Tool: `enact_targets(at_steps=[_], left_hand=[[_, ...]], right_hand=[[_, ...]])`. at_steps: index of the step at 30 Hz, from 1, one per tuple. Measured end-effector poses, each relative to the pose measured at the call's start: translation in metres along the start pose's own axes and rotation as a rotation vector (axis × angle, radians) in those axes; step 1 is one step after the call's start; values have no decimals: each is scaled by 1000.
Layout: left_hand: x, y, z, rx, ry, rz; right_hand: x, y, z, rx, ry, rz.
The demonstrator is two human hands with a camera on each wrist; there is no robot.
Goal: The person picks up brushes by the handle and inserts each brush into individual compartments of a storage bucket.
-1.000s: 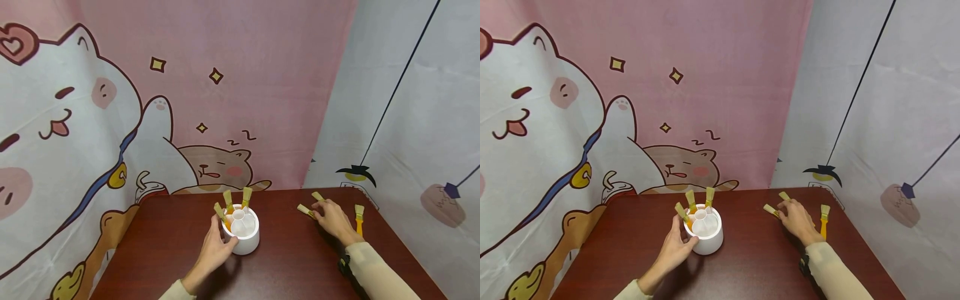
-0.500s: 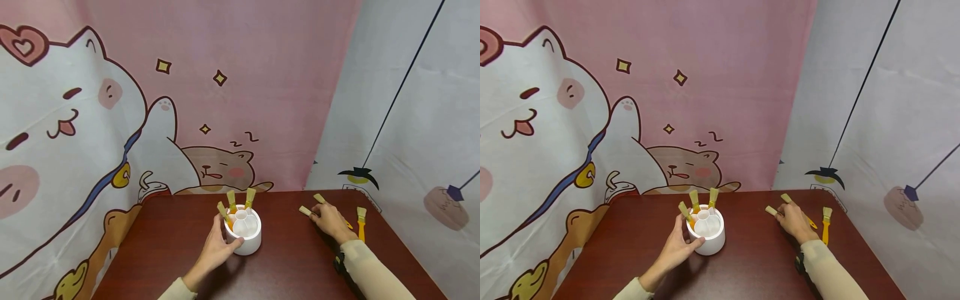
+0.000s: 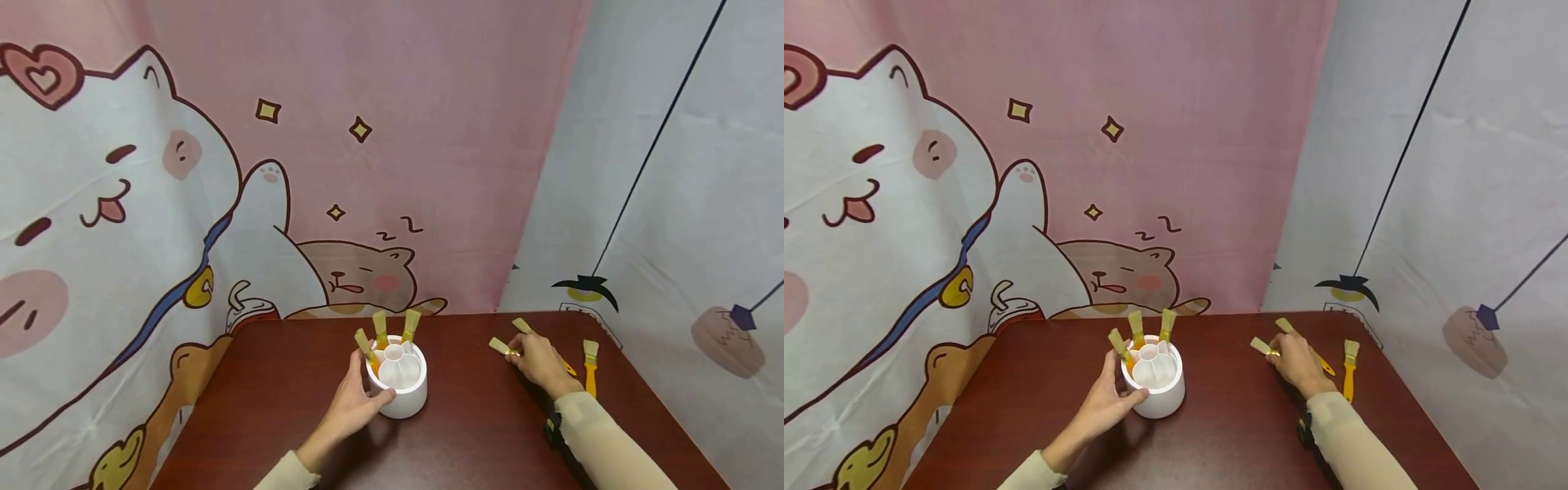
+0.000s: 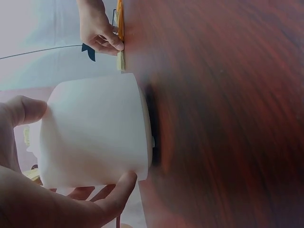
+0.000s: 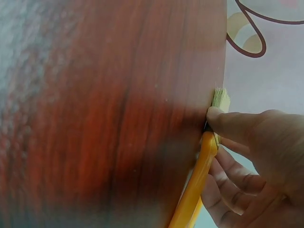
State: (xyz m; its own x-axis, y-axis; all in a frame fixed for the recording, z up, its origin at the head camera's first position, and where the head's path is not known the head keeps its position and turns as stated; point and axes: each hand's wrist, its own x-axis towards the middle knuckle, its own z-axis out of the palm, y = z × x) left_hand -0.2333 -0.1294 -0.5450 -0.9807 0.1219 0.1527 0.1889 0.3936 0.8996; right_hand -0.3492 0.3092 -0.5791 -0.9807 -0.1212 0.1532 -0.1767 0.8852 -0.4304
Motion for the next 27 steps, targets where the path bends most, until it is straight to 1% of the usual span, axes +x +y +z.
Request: enact_targets(at_steps=[5,9,19,27], left_hand=[[0,0,-1,-51,-19,-7],[0,0,-1,-73,-27,-5],[0,0,-2,-73,-34,-6],[0,-1,-2,-43,-25,-8]], right_hand=[[-2,-2,-1,5,9,-11],[-2,-4,-2,20,26,-39],[-2,-3,1,17,65,-102],[-4,-8,-1,44,39,-77]])
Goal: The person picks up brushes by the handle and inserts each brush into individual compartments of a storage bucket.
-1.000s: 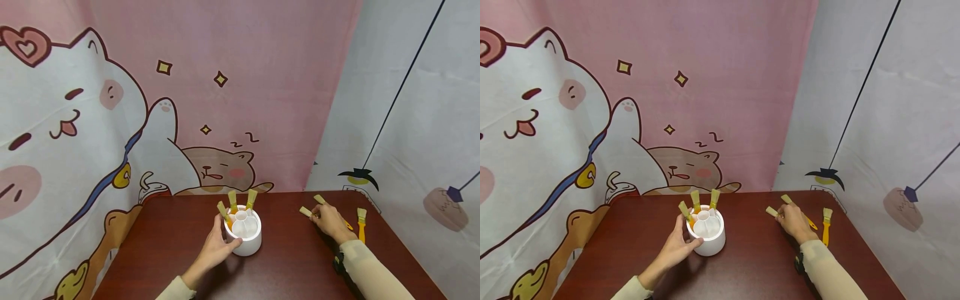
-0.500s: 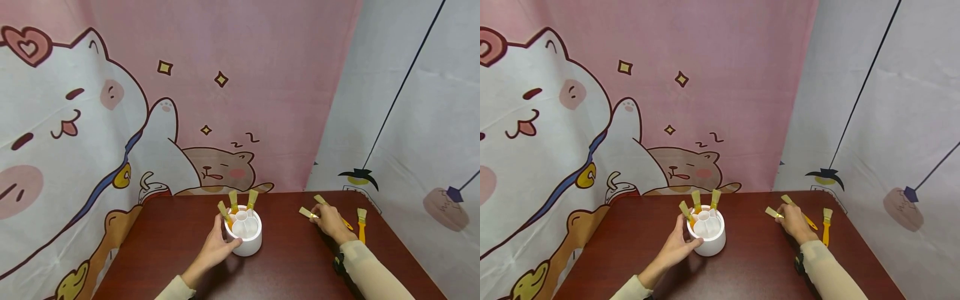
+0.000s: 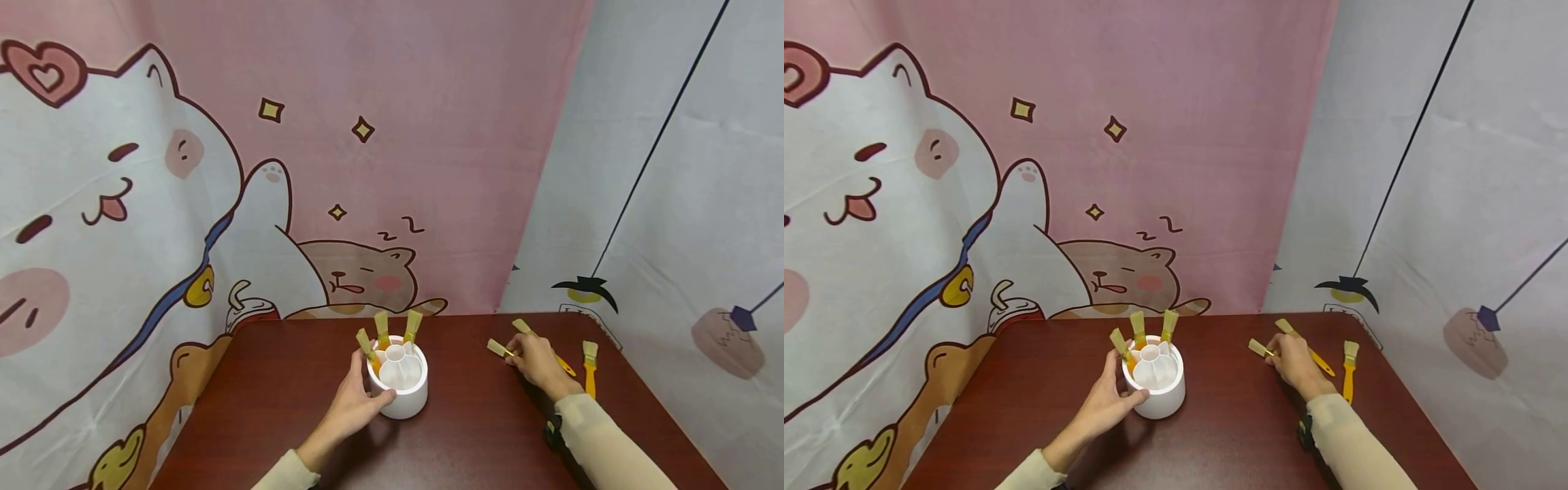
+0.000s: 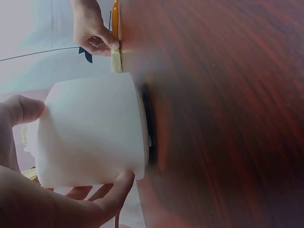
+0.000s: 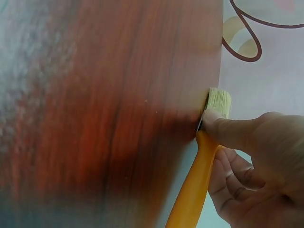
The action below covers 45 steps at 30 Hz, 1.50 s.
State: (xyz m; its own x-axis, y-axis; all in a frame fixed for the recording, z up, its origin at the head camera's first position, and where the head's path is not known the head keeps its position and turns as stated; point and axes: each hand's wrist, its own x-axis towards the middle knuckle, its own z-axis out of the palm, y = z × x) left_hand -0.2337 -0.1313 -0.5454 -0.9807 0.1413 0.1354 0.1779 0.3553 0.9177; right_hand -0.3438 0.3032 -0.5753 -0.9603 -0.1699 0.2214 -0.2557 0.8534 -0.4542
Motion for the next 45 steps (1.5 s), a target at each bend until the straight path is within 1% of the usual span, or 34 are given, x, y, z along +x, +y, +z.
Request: enact_targets(at_steps=[9,14,24,28,34,38,45], left_hand=[[0,-2,1,-15,-4,11],[0,-2,0,-14,0,16],[0,-2,0,13,8,10],[-1,-3,1,17,8,2],[-2,-3,0,0,5,-2],[-2,-3,1,-4,4,2],[-2,-3,1,-8,6,8]], right_hand=[[-5,-11,-4,23,-42,11],[-9,-18,-7,4,-40,-3],[-18,-32,-13,-36,-2,-34],[-20,-40,-16,-56,16,-59],[-23,-57,-21,-49,54,-119],[-26,-68,-25,-40,73,-144],[-29,-77,-27,-36,96,-161]])
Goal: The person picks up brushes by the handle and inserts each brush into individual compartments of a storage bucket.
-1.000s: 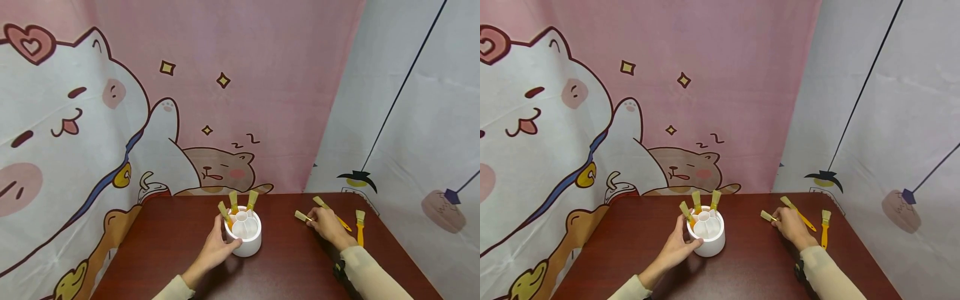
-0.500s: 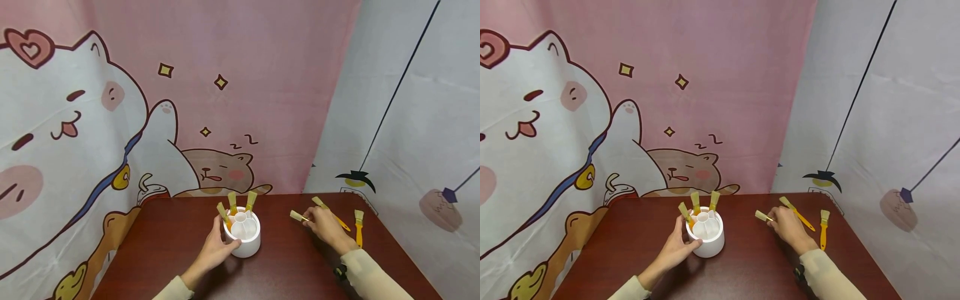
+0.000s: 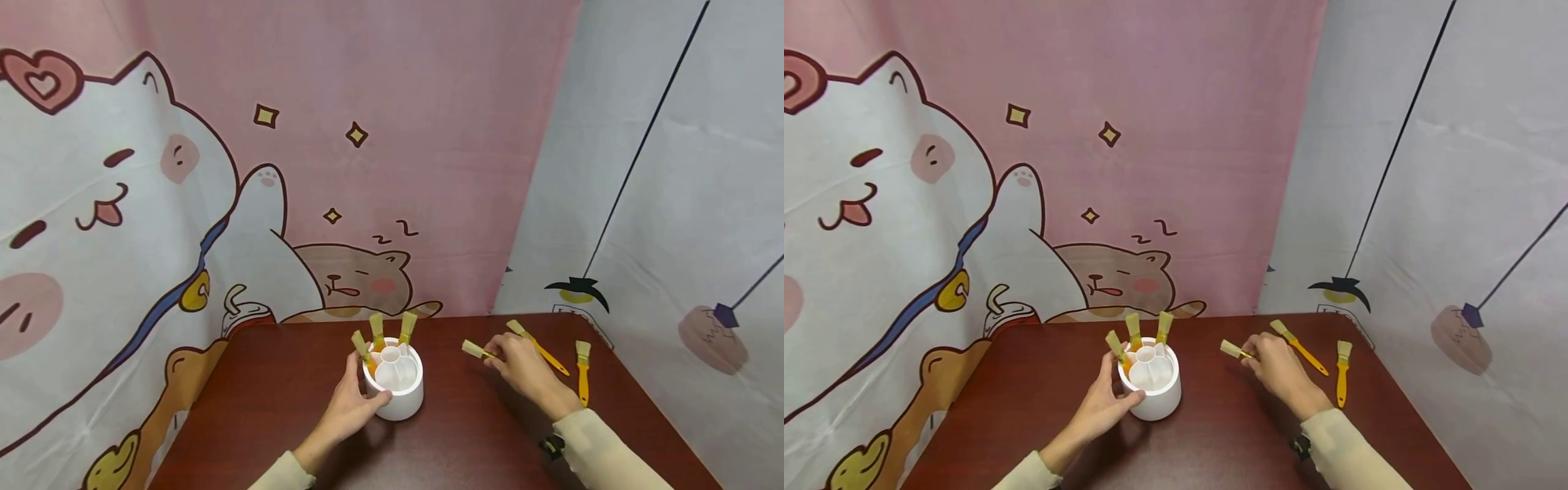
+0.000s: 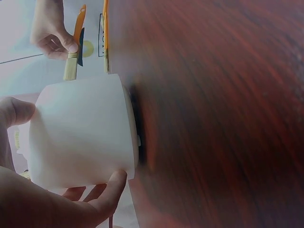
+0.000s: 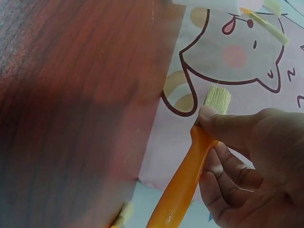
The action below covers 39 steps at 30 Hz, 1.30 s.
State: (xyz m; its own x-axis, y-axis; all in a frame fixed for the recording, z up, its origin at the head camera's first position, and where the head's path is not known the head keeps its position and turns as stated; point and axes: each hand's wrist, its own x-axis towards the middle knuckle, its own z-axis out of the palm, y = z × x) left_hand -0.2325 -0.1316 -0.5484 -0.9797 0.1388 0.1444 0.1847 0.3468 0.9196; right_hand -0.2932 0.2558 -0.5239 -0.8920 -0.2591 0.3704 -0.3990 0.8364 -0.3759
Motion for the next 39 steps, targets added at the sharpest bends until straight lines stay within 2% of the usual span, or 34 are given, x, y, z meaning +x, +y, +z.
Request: enact_targets(at_steps=[10,21,31,39], left_hand=[[0,0,1,52,25,4],[0,-1,0,15,13,2],[1,-2,-1,-39,-8,12],[1,-2,-1,-38,-9,9]], right_hand=[[-1,-14,-9,7,44,-49],[-3,-36,-16,12,104,-120],[-3,-57,-22,73,126,-156],[-3,-73,-25,106,178,-233]])
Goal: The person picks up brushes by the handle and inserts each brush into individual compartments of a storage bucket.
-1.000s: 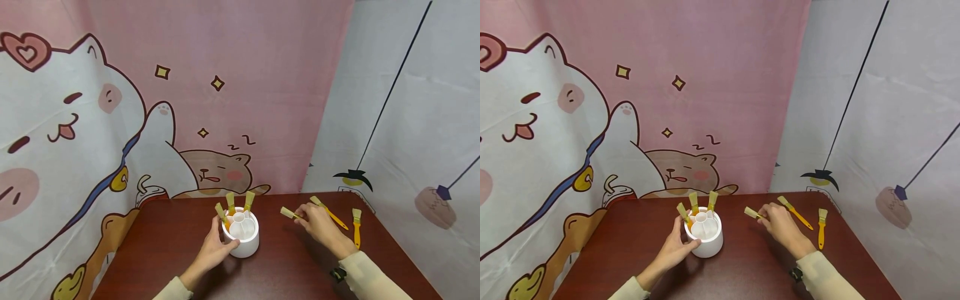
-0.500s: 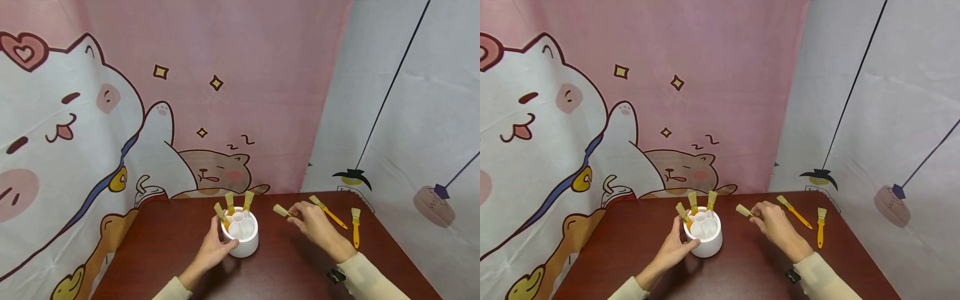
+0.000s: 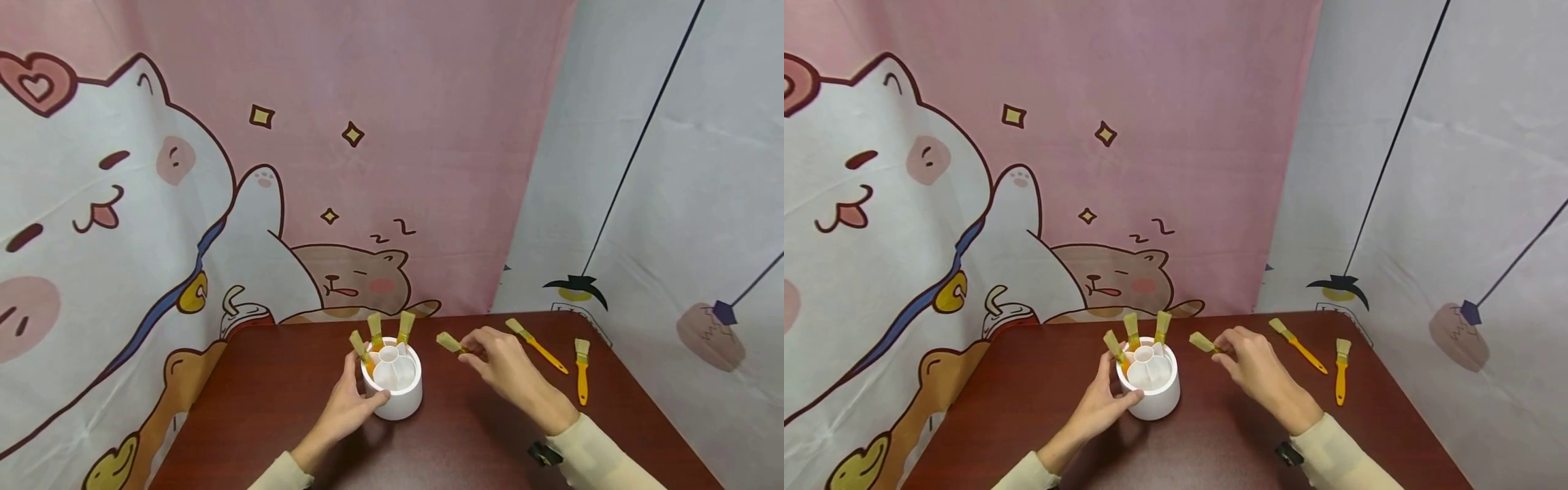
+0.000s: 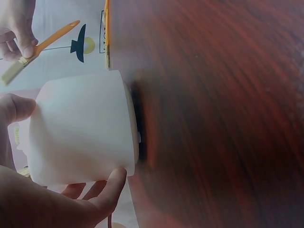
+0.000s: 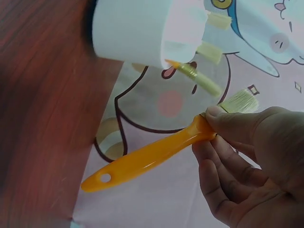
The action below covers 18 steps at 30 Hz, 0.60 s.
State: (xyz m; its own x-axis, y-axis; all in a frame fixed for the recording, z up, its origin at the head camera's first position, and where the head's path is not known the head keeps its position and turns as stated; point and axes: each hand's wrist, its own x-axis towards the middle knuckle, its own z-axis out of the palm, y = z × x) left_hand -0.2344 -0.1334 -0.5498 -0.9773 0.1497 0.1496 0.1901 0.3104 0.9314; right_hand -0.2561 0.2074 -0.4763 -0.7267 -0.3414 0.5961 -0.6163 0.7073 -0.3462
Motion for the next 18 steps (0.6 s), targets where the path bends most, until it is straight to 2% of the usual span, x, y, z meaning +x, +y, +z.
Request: enact_targets(at_steps=[18], left_hand=[[-2,3,-1,9,-9,-14]], right_hand=[[7,-27,8,96,72,-165]])
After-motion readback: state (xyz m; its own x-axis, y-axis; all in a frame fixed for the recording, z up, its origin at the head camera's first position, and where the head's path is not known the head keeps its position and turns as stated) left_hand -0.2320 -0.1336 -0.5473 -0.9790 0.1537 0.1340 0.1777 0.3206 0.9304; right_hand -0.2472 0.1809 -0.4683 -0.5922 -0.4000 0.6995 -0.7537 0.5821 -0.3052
